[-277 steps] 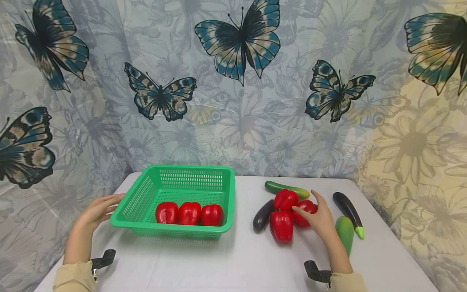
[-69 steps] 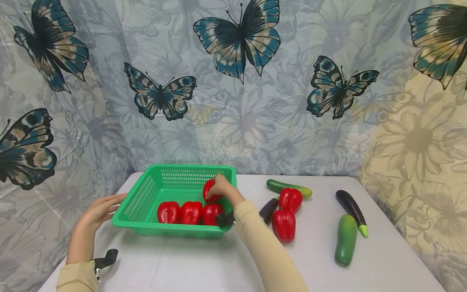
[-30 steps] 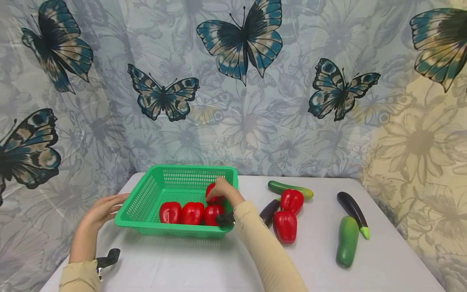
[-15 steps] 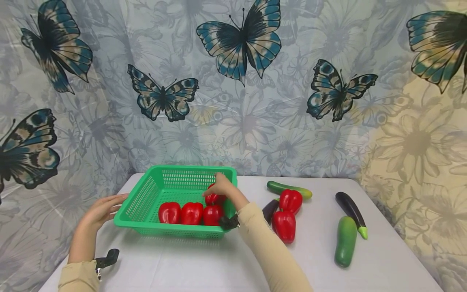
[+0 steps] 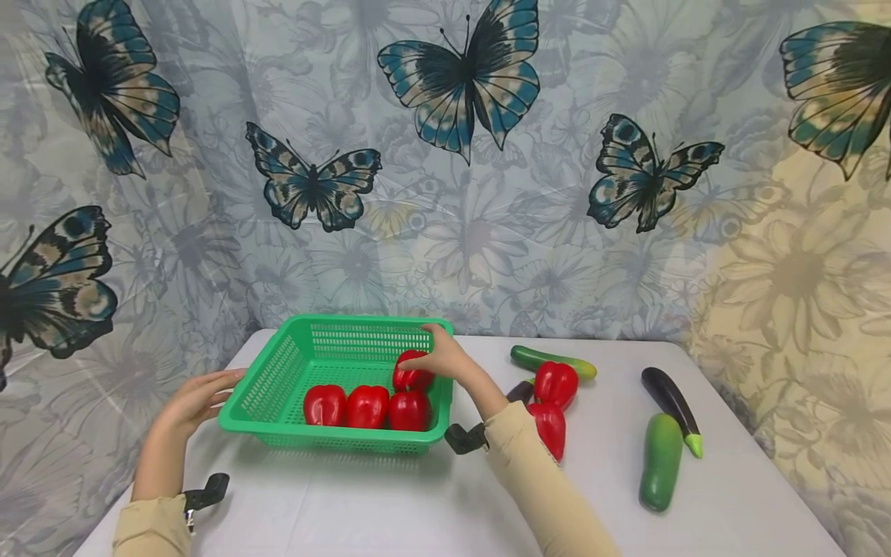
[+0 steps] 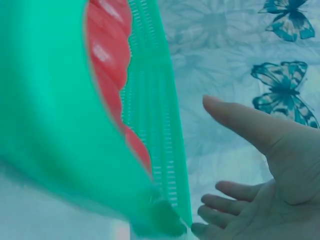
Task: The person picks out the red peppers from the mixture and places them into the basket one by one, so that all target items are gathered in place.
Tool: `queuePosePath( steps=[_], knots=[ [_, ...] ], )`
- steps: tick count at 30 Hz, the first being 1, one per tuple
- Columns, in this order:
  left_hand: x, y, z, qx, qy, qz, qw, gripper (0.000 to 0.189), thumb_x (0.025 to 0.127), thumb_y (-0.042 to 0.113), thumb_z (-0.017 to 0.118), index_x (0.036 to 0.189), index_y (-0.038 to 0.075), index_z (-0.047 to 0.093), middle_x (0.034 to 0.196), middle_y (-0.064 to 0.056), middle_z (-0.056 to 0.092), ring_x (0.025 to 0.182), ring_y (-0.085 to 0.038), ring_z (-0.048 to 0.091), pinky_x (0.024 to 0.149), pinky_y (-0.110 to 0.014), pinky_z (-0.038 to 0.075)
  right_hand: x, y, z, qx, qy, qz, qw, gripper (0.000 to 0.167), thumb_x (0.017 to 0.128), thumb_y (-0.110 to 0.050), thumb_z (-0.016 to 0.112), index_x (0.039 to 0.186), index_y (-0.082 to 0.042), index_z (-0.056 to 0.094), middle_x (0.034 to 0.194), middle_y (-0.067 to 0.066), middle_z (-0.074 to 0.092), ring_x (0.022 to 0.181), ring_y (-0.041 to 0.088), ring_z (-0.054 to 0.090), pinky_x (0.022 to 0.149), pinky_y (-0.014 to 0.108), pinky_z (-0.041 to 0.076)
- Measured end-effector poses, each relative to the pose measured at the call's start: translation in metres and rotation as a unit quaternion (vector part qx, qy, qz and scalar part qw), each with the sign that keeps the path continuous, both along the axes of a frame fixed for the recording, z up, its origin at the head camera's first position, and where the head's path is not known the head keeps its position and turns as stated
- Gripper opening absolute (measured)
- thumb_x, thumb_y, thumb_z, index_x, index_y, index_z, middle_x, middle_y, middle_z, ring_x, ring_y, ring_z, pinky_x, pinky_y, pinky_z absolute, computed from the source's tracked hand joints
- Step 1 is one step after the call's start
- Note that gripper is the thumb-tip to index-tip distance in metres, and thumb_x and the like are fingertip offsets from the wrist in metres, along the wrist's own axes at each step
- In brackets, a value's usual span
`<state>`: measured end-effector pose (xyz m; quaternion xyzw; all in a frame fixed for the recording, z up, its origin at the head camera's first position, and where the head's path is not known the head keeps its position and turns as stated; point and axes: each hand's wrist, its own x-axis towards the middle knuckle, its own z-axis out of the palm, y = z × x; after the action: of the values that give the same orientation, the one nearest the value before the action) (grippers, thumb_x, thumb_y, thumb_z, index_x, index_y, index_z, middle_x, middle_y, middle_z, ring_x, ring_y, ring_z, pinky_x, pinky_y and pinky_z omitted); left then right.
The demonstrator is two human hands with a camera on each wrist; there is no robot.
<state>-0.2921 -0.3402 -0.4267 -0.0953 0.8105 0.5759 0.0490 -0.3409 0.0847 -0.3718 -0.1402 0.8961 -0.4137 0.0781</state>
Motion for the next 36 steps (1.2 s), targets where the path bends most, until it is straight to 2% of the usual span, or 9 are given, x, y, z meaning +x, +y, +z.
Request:
queuePosePath(
  steps=[5, 11, 22, 26, 30, 36],
  knots=[
    [-0.001, 0.000, -0.001, -0.008, -0.003, 0.004, 1.0000, 0.076, 0.090, 0.053, 0.065, 0.143, 0.002, 0.048, 0.119, 0.010, 0.059, 0.096, -0.003, 0.060, 0.085, -0.028, 0.055, 0.007, 0.016, -0.001, -0.003, 0.009, 0.008, 0.9999, 0.090, 0.082, -0.035, 0.078, 0.152, -0.006, 0.030, 0.155, 0.023, 0.033, 0.141, 0.044, 0.035, 0.108, 0.062, 0.038],
    [-0.001, 0.000, -0.002, -0.013, -0.005, 0.007, 0.9999, 0.077, 0.089, 0.055, 0.065, 0.143, 0.003, 0.048, 0.127, 0.003, 0.058, 0.099, -0.005, 0.060, 0.086, -0.030, 0.056, 0.018, 0.036, -0.002, -0.001, 0.024, 0.020, 0.9995, 0.092, 0.081, -0.042, 0.078, 0.153, -0.011, 0.030, 0.157, 0.017, 0.031, 0.144, 0.042, 0.030, 0.110, 0.062, 0.035],
    [0.000, -0.002, -0.003, -0.004, -0.002, 0.004, 1.0000, 0.075, 0.090, 0.053, 0.065, 0.143, 0.003, 0.049, 0.113, 0.014, 0.059, 0.094, -0.002, 0.061, 0.084, -0.028, 0.055, 0.041, 0.083, -0.005, -0.030, 0.036, 0.040, 0.9981, 0.091, 0.081, -0.047, 0.077, 0.154, -0.023, 0.029, 0.160, 0.009, 0.026, 0.148, 0.042, 0.020, 0.113, 0.064, 0.029],
    [-0.001, -0.002, -0.003, -0.003, 0.000, 0.008, 1.0000, 0.074, 0.089, 0.053, 0.066, 0.143, 0.003, 0.049, 0.112, 0.015, 0.060, 0.094, -0.002, 0.061, 0.084, -0.028, 0.056, 0.049, 0.102, -0.008, -0.041, 0.042, 0.040, 0.9975, 0.089, 0.082, -0.046, 0.076, 0.154, -0.025, 0.028, 0.160, 0.008, 0.026, 0.148, 0.043, 0.019, 0.114, 0.063, 0.027],
    [-0.001, -0.002, -0.002, -0.007, -0.002, 0.005, 1.0000, 0.075, 0.089, 0.053, 0.065, 0.143, 0.004, 0.049, 0.118, 0.011, 0.059, 0.097, -0.003, 0.060, 0.085, -0.029, 0.055, 0.056, 0.123, -0.013, -0.052, 0.054, 0.043, 0.9962, 0.086, 0.084, -0.040, 0.076, 0.154, -0.023, 0.029, 0.160, 0.009, 0.026, 0.148, 0.045, 0.018, 0.114, 0.064, 0.025],
    [-0.001, 0.000, -0.001, -0.005, -0.002, 0.001, 1.0000, 0.075, 0.090, 0.053, 0.065, 0.143, 0.004, 0.049, 0.123, 0.008, 0.058, 0.099, -0.004, 0.060, 0.086, -0.029, 0.055, 0.067, 0.152, -0.021, -0.052, 0.085, 0.039, 0.9942, 0.082, 0.086, -0.031, 0.075, 0.153, -0.020, 0.030, 0.158, 0.012, 0.030, 0.145, 0.047, 0.023, 0.110, 0.067, 0.028]
  ],
)
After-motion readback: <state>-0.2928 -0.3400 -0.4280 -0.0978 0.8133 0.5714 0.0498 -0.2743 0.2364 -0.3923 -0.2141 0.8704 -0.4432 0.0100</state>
